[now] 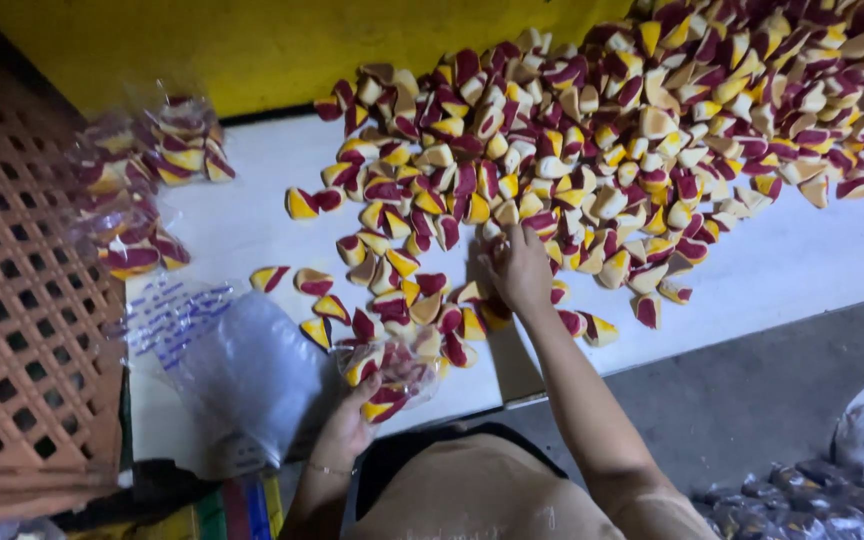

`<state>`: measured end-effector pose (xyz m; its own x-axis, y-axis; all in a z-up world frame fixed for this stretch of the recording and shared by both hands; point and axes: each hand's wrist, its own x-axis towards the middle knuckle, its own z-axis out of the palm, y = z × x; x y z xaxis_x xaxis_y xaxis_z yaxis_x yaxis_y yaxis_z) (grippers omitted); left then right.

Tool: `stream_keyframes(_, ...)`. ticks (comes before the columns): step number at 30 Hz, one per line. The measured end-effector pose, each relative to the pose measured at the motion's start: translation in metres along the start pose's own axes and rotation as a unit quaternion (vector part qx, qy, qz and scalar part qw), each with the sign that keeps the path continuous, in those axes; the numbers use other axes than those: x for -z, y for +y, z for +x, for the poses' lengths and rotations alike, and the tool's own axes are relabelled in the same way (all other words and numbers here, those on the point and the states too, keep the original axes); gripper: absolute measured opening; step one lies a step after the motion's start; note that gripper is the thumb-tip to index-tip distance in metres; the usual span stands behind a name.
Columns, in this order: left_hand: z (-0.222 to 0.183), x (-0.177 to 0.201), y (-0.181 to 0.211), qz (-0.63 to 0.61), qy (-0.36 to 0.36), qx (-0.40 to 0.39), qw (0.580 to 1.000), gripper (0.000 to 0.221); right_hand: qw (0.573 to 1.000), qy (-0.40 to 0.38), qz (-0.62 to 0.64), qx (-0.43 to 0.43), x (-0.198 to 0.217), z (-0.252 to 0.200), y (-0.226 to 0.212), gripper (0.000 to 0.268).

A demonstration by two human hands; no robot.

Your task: Packing small triangular bread or pastry pieces into individual plastic bags from a large pile on a production table.

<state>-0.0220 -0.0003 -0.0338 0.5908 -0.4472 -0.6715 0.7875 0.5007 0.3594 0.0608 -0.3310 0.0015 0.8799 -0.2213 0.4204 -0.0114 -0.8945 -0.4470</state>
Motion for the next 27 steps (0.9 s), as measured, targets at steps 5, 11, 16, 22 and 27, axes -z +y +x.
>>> stream_keyframes(5, 0.000, -0.009, -0.017, -0.016, -0.066, -0.038, 0.997, 0.075, 0.990, -0.125, 0.029, -0.065, 0.004, 0.012, 0.019, 0.034)
stream_keyframes(11, -0.001, -0.015, -0.028, -0.025, -0.140, -0.131, 0.981, 0.058, 0.975, -0.126, 0.133, 0.127, 0.019, -0.044, -0.014, 0.025)
stream_keyframes(16, -0.002, -0.022, -0.029, -0.028, -0.069, -0.122, 0.990, 0.081, 0.971, -0.079, 0.032, 0.224, 0.003, -0.060, 0.003, 0.050)
stream_keyframes(22, 0.000, -0.061, -0.013, -0.036, -0.028, -0.120, 0.992, 0.051, 0.981, -0.020, -0.020, 0.194, -0.024, -0.054, 0.014, 0.065)
stream_keyframes(27, 0.017, -0.074, -0.001, 0.006, -0.047, -0.178, 0.983, 0.045, 0.944, -0.112, 0.248, -0.188, 0.030, -0.024, -0.019, 0.069)
